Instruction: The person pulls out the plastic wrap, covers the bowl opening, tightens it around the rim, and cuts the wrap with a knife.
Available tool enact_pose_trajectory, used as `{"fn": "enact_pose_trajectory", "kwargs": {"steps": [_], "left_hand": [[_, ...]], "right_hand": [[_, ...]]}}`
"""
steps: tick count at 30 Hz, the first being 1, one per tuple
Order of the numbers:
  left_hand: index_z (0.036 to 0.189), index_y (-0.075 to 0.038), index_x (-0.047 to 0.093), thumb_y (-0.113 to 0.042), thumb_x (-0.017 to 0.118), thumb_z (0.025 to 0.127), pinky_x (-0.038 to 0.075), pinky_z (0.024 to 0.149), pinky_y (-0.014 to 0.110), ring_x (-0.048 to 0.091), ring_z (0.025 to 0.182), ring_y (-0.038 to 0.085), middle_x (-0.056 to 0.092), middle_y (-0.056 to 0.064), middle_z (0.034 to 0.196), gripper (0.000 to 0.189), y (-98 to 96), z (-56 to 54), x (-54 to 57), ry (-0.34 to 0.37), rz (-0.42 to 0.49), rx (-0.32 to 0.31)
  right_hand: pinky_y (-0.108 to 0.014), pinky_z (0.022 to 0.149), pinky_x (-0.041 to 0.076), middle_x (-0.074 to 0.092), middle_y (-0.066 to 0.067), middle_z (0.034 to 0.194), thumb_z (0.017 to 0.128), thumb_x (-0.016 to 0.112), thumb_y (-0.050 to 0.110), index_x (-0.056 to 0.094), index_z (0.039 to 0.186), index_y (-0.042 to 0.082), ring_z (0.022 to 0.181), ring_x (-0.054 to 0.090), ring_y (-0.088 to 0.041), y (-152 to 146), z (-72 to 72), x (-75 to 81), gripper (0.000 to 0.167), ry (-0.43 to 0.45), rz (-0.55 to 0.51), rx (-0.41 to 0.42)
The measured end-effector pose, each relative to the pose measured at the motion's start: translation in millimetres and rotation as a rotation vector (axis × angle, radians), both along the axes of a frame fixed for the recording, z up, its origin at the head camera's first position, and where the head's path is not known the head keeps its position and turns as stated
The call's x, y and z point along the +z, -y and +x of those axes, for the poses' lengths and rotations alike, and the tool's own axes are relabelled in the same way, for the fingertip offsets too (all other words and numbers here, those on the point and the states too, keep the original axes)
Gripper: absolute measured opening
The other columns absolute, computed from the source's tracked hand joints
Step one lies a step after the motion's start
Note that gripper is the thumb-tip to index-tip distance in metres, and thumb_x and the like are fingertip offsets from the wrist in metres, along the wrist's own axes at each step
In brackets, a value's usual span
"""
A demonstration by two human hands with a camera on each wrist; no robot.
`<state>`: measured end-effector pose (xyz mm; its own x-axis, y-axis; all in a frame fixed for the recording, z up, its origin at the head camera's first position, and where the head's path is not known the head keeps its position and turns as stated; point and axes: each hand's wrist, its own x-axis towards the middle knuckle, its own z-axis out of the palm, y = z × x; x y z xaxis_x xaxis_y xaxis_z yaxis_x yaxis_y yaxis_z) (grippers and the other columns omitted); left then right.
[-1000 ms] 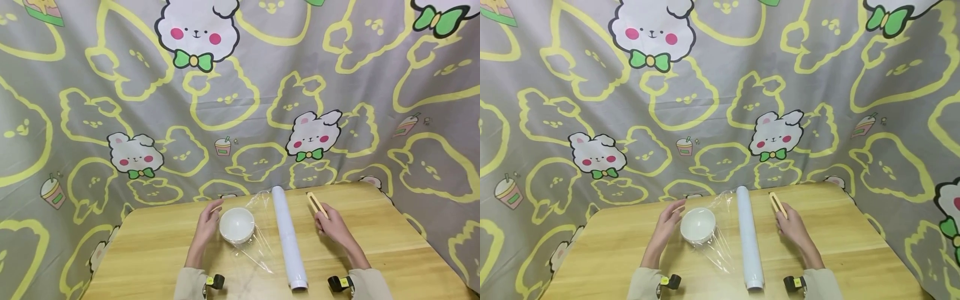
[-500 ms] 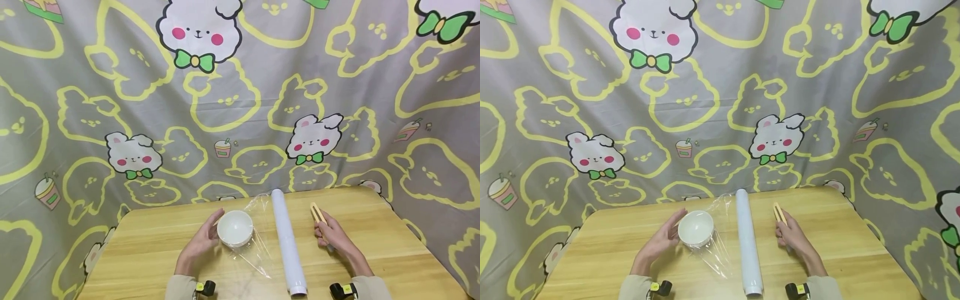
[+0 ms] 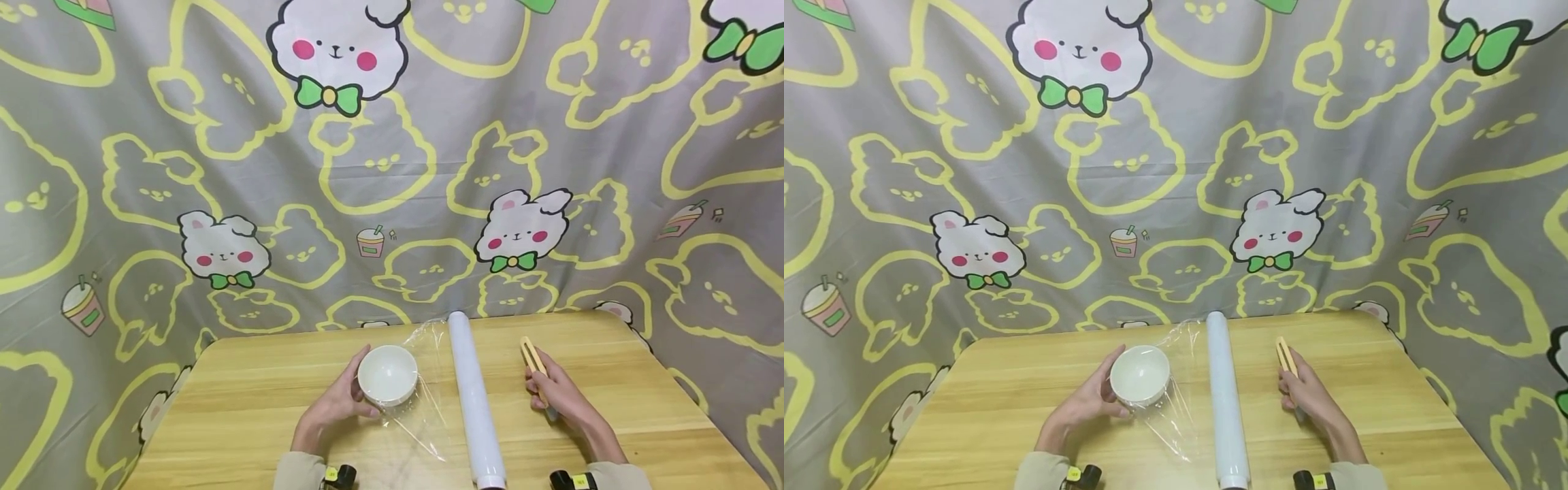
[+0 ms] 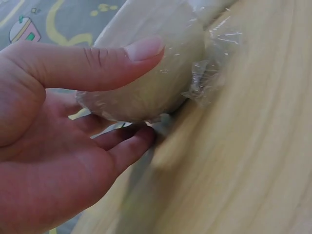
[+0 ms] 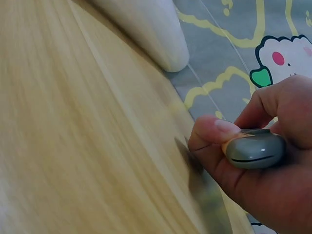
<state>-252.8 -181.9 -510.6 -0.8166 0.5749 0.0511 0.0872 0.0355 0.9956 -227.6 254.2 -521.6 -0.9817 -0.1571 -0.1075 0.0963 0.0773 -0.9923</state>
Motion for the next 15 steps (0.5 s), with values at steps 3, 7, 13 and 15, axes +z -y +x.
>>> {"fn": "enact_pose_trajectory", "kwargs": {"steps": [3,7,13,15], "left_hand": [[0.161,0.002,-0.007,0.023,0.078,0.067,0.02,0.119,0.041,0.016,0.149,0.054,0.004,0.035,0.164,0.128,-1.3,-0.7,-1.9,-0.001,-0.005,0.023],[0.162,0.001,-0.002,0.023,0.079,0.066,0.022,0.12,0.037,0.02,0.148,0.051,0.012,0.033,0.163,0.128,-3.1,-3.4,-5.4,-0.002,0.002,0.047],[0.161,0.002,0.007,0.022,0.08,0.064,0.029,0.119,0.039,0.03,0.143,0.05,0.024,0.032,0.159,0.123,-3.4,-6.1,-11.1,-0.022,0.001,0.089],[0.161,0.002,0.009,0.022,0.08,0.063,0.031,0.119,0.038,0.031,0.143,0.05,0.026,0.031,0.158,0.123,-3.1,-6.7,-12.5,-0.024,0.005,0.094]], "right_hand": [[-0.022,0.054,0.043,0.038,-0.017,0.11,0.105,0.029,-0.002,-0.004,0.163,0.0,0.074,0.041,-0.012,-1,0.3,0.8,0.066,-0.007,0.012,-0.005],[-0.025,0.059,0.048,0.046,-0.023,0.113,0.102,0.031,-0.007,0.002,0.161,-0.006,0.081,0.048,-0.014,-4,0.2,0.6,0.066,-0.061,0.051,-0.014],[-0.026,0.074,0.056,0.056,-0.035,0.129,0.096,0.044,-0.013,0.021,0.155,-0.015,0.103,0.06,-0.019,-7,-1.5,-0.8,0.063,-0.154,0.214,-0.075],[-0.026,0.074,0.055,0.053,-0.036,0.132,0.096,0.049,-0.01,0.027,0.153,-0.015,0.105,0.059,-0.024,-6,-1.7,0.3,0.061,-0.164,0.296,-0.087]]}}
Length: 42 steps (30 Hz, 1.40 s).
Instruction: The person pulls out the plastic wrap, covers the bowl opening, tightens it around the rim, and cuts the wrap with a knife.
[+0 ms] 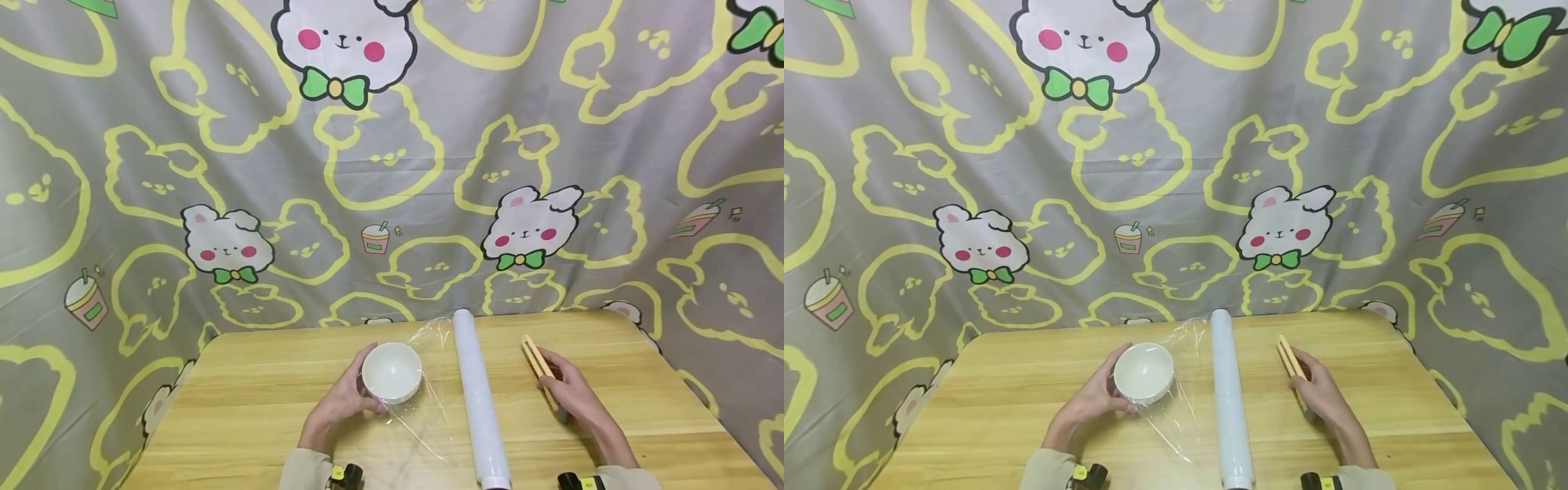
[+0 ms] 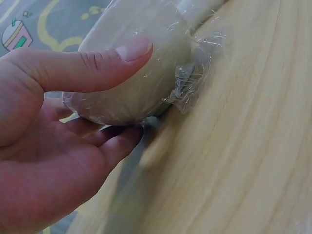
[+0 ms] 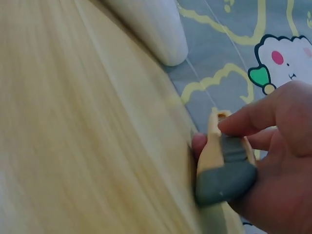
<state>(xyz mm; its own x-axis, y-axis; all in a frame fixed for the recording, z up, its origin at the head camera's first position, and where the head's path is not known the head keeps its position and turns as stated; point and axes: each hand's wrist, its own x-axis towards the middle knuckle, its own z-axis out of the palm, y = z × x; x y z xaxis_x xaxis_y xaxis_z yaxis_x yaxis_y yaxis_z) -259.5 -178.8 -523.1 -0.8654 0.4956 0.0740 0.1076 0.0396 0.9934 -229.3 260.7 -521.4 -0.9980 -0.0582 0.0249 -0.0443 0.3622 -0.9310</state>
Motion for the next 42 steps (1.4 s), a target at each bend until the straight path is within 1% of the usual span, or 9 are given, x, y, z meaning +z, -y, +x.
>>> {"fn": "enact_pose_trajectory", "kwargs": {"steps": [3,7,14,20,23,28,33,38,42], "left_hand": [[0.161,0.001,0.012,0.021,0.081,0.063,0.034,0.117,0.033,0.032,0.143,0.049,0.029,0.028,0.158,0.121,-0.8,0.1,-0.2,0.003,0.006,0.006],[0.16,0.001,0.017,0.021,0.081,0.063,0.037,0.115,0.033,0.032,0.143,0.049,0.029,0.028,0.158,0.118,-2.6,1.5,-0.1,0.004,0.019,0.012],[0.157,0.0,0.024,0.021,0.082,0.062,0.039,0.113,0.03,0.034,0.143,0.048,0.031,0.028,0.156,0.114,-4.3,3.7,-0.7,-0.002,0.035,0.03],[0.156,0.001,0.024,0.021,0.082,0.061,0.034,0.118,0.044,0.034,0.143,0.05,0.031,0.03,0.156,0.113,-7.2,4.9,2.5,0.005,0.03,0.051],[0.156,0.0,0.025,0.021,0.082,0.061,0.034,0.118,0.047,0.034,0.142,0.05,0.031,0.029,0.156,0.113,-7.3,5.4,2.6,0.011,0.018,0.059],[0.156,0.001,0.023,0.019,0.083,0.061,0.037,0.116,0.045,0.036,0.141,0.05,0.031,0.031,0.155,0.113,-3.7,7.8,2.9,0.002,0.021,0.054],[0.157,0.003,0.02,0.019,0.083,0.062,0.035,0.117,0.046,0.035,0.142,0.05,0.03,0.03,0.156,0.115,-2.6,6.6,2.9,-0.004,0.02,0.046],[0.16,0.002,0.015,0.018,0.084,0.063,0.029,0.119,0.05,0.034,0.143,0.048,0.03,0.029,0.157,0.12,-4.1,3.1,1.3,0.002,-0.001,0.049],[0.16,0.002,0.015,0.019,0.084,0.062,0.026,0.12,0.052,0.032,0.144,0.048,0.03,0.028,0.158,0.122,-4.2,1.5,0.7,0.0,-0.001,0.052]], "right_hand": [[-0.026,0.074,0.051,0.048,-0.037,0.13,0.094,0.053,-0.008,0.035,0.148,-0.018,0.107,0.056,-0.034,1,1.1,3.0,0.058,-0.028,0.124,-0.017],[-0.033,0.078,0.051,0.05,-0.039,0.125,0.096,0.052,-0.007,0.041,0.143,-0.02,0.108,0.057,-0.041,2,3.5,6.8,0.05,-0.047,0.276,-0.063],[-0.038,0.067,0.05,0.063,-0.039,0.113,0.093,0.052,-0.002,0.049,0.136,-0.019,0.086,0.062,-0.034,-4,4.2,6.6,0.047,-0.041,0.444,-0.173],[-0.064,0.083,0.046,0.06,-0.04,0.108,0.094,0.051,0.004,0.054,0.13,-0.019,0.102,0.054,-0.054,-6,7.5,7.4,0.043,-0.054,0.558,-0.243],[-0.069,0.089,0.041,0.054,-0.044,0.116,0.098,0.05,0.008,0.049,0.134,-0.019,0.111,0.048,-0.061,-3,10.4,11.2,0.045,-0.038,0.575,-0.256],[-0.07,0.083,0.046,0.049,-0.047,0.12,0.103,0.051,0.014,0.048,0.139,-0.016,0.108,0.05,-0.064,19,15.1,27.7,0.047,-0.093,0.568,-0.269],[-0.06,0.075,0.052,0.058,-0.036,0.113,0.103,0.056,0.011,0.054,0.135,-0.012,0.099,0.061,-0.048,51,19.7,48.2,0.04,-0.241,0.518,-0.243],[-0.047,0.07,0.057,0.066,-0.019,0.1,0.098,0.062,0.003,0.063,0.121,-0.007,0.09,0.066,-0.032,82,25.5,64.0,0.025,-0.403,0.444,-0.225],[-0.032,0.068,0.059,0.069,-0.009,0.096,0.095,0.066,-0.002,0.066,0.112,-0.002,0.085,0.067,-0.021,109,29.7,71.7,0.017,-0.416,0.311,-0.152]]}}
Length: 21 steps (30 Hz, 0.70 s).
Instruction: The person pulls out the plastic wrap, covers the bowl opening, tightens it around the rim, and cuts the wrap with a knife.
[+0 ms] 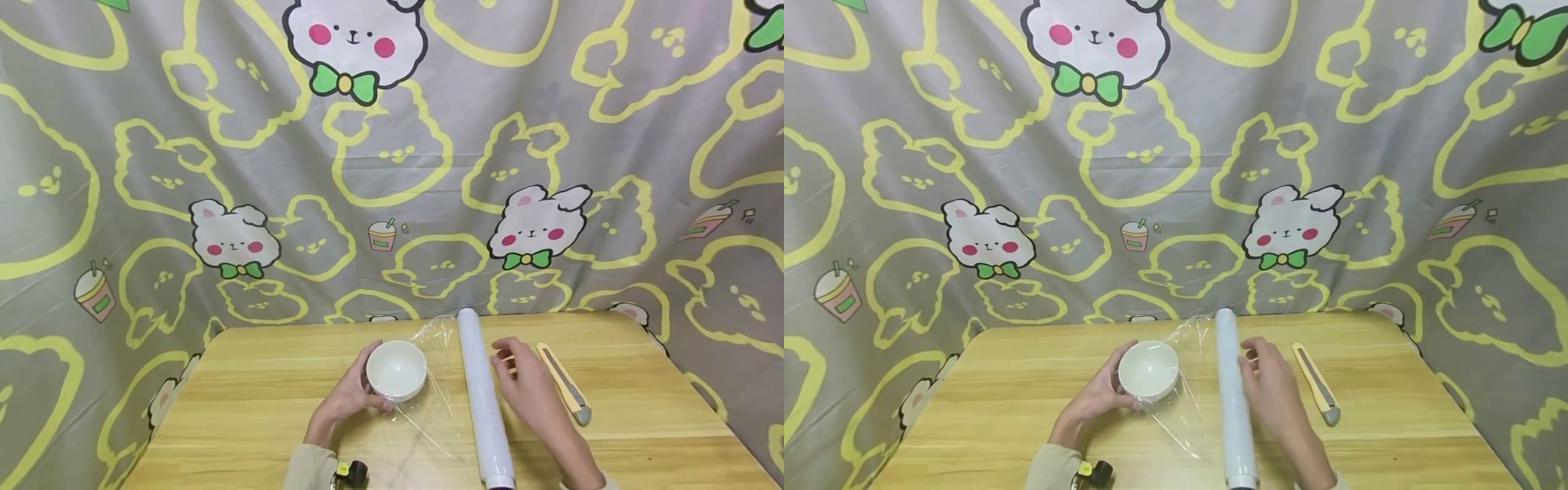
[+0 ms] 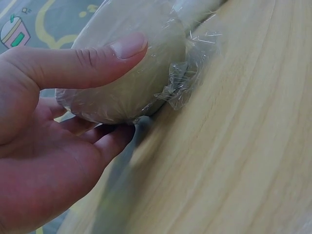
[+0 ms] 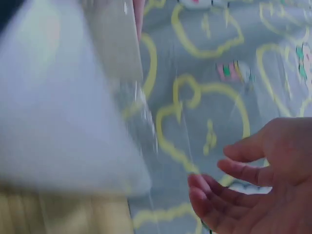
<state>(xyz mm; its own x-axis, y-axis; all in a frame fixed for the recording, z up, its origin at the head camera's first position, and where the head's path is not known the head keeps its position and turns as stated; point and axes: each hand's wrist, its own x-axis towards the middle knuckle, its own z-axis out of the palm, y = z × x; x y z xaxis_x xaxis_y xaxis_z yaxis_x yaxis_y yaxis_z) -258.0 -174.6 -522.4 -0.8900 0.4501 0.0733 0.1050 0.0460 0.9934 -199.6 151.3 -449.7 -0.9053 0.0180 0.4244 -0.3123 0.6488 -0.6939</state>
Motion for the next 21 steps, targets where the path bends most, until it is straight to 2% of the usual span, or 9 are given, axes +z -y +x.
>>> {"fn": "enact_pose_trajectory", "kwargs": {"steps": [5,9,13,17,19,21], "left_hand": [[0.16,0.001,0.018,0.02,0.084,0.061,0.031,0.119,0.047,0.034,0.143,0.047,0.032,0.027,0.157,0.12,0.6,0.1,-0.3,0.0,-0.002,0.0],[0.159,0.001,0.017,0.02,0.083,0.063,0.037,0.116,0.039,0.038,0.141,0.047,0.033,0.028,0.156,0.119,0.5,0.2,0.1,-0.016,0.002,-0.014],[0.159,0.0,0.019,0.021,0.082,0.063,0.038,0.115,0.036,0.038,0.14,0.046,0.032,0.028,0.155,0.117,0.6,0.0,1.2,-0.016,0.017,-0.021],[0.159,-0.001,0.02,0.022,0.081,0.062,0.038,0.115,0.038,0.038,0.14,0.045,0.032,0.027,0.156,0.117,0.2,-0.8,1.1,-0.001,0.024,-0.018],[0.159,0.0,0.019,0.023,0.081,0.062,0.038,0.115,0.039,0.037,0.14,0.046,0.031,0.028,0.156,0.118,0.0,-1.0,0.9,0.001,0.031,-0.02],[0.159,0.0,0.018,0.023,0.081,0.061,0.038,0.115,0.039,0.037,0.14,0.046,0.031,0.027,0.156,0.118,0.2,-1.1,0.5,0.002,0.031,-0.019]], "right_hand": [[-0.024,0.07,0.058,0.069,-0.001,0.09,0.097,0.067,0.004,0.068,0.101,0.004,0.085,0.066,-0.014,36,9.4,-1.4,0.004,0.148,-0.122,0.155],[-0.026,0.072,0.058,0.067,0.005,0.087,0.095,0.069,0.004,0.067,0.095,0.009,0.082,0.063,-0.01,60,18.0,-10.2,0.005,0.157,-0.069,0.251],[-0.03,0.07,0.055,0.061,0.001,0.099,0.092,0.076,0.011,0.065,0.103,0.011,0.083,0.059,-0.012,76,26.5,-19.9,0.016,0.144,0.052,0.229],[-0.043,0.077,0.056,0.053,-0.014,0.12,0.088,0.082,0.026,0.058,0.127,0.006,0.095,0.061,-0.026,85,33.5,-28.9,0.05,0.223,0.144,0.161],[-0.05,0.078,0.056,0.052,-0.019,0.123,0.087,0.083,0.029,0.053,0.137,0.003,0.096,0.062,-0.031,87,35.2,-32.1,0.064,0.26,0.154,0.156],[-0.051,0.076,0.056,0.056,-0.02,0.121,0.087,0.083,0.027,0.049,0.14,0.002,0.089,0.064,-0.028,87,36.3,-33.9,0.068,0.275,0.15,0.173]]}}
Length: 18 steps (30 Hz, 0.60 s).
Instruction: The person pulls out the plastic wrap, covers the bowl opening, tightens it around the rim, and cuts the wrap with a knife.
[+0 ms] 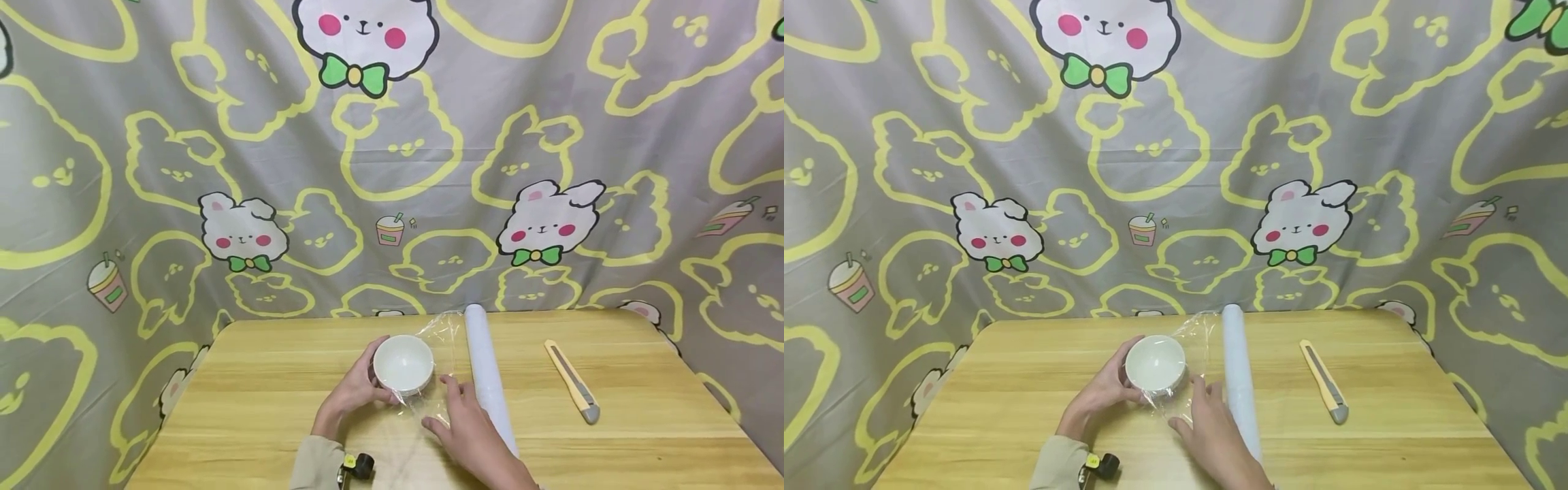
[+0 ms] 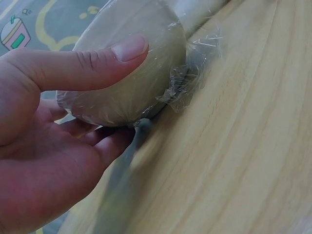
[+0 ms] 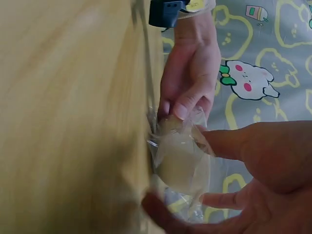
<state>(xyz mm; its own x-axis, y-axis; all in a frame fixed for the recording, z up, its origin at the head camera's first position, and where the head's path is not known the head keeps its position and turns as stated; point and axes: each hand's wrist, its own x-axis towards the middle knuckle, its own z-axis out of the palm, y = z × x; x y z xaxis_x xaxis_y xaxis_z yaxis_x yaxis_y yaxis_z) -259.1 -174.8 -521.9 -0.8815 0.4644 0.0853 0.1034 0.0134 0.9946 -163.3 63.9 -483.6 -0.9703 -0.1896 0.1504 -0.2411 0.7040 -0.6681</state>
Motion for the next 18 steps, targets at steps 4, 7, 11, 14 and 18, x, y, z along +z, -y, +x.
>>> {"fn": "enact_pose_trajectory", "kwargs": {"steps": [4,7,11,14,18], "left_hand": [[0.159,-0.001,0.019,0.022,0.081,0.061,0.036,0.117,0.04,0.037,0.14,0.046,0.031,0.027,0.156,0.119,-0.3,-0.6,0.2,-0.004,-0.006,0.007],[0.16,-0.001,0.018,0.022,0.081,0.061,0.033,0.119,0.044,0.036,0.141,0.046,0.032,0.027,0.156,0.118,-1.0,-0.8,0.9,-0.003,-0.005,0.01],[0.16,-0.001,0.018,0.022,0.08,0.062,0.032,0.119,0.045,0.036,0.141,0.045,0.033,0.027,0.155,0.118,-1.2,-1.2,1.1,0.003,-0.002,0.01],[0.16,-0.002,0.019,0.02,0.081,0.063,0.035,0.118,0.041,0.038,0.14,0.044,0.034,0.027,0.155,0.117,-0.8,-1.2,0.6,0.004,-0.002,0.009],[0.159,-0.001,0.02,0.019,0.083,0.064,0.037,0.116,0.036,0.04,0.139,0.042,0.035,0.027,0.154,0.116,0.2,-0.7,-0.3,-0.015,0.0,0.005]], "right_hand": [[-0.034,0.062,0.052,0.062,-0.003,0.088,0.086,0.083,0.013,0.051,0.132,0.002,0.067,0.054,-0.009,-1.0,-1.5,1.5,0.057,-0.041,-0.048,0.066],[-0.024,0.054,0.043,0.053,0.011,0.069,0.085,0.081,0.005,0.054,0.116,0.008,0.059,0.046,0.0,-2.4,-2.3,4.2,0.042,-0.077,-0.083,0.102],[-0.022,0.053,0.039,0.047,0.015,0.064,0.082,0.083,0.002,0.056,0.093,0.015,0.058,0.042,0.002,-3.5,-3.5,5.8,0.031,-0.086,-0.092,0.117],[-0.022,0.053,0.039,0.046,0.015,0.063,0.08,0.084,0.003,0.058,0.082,0.018,0.058,0.042,0.001,-3.6,-4.3,5.7,0.03,-0.081,-0.098,0.13],[-0.021,0.054,0.042,0.051,0.014,0.064,0.081,0.084,0.003,0.063,0.077,0.017,0.06,0.045,0.002,-4.3,-4.0,7.6,0.026,-0.053,-0.117,0.154]]}}
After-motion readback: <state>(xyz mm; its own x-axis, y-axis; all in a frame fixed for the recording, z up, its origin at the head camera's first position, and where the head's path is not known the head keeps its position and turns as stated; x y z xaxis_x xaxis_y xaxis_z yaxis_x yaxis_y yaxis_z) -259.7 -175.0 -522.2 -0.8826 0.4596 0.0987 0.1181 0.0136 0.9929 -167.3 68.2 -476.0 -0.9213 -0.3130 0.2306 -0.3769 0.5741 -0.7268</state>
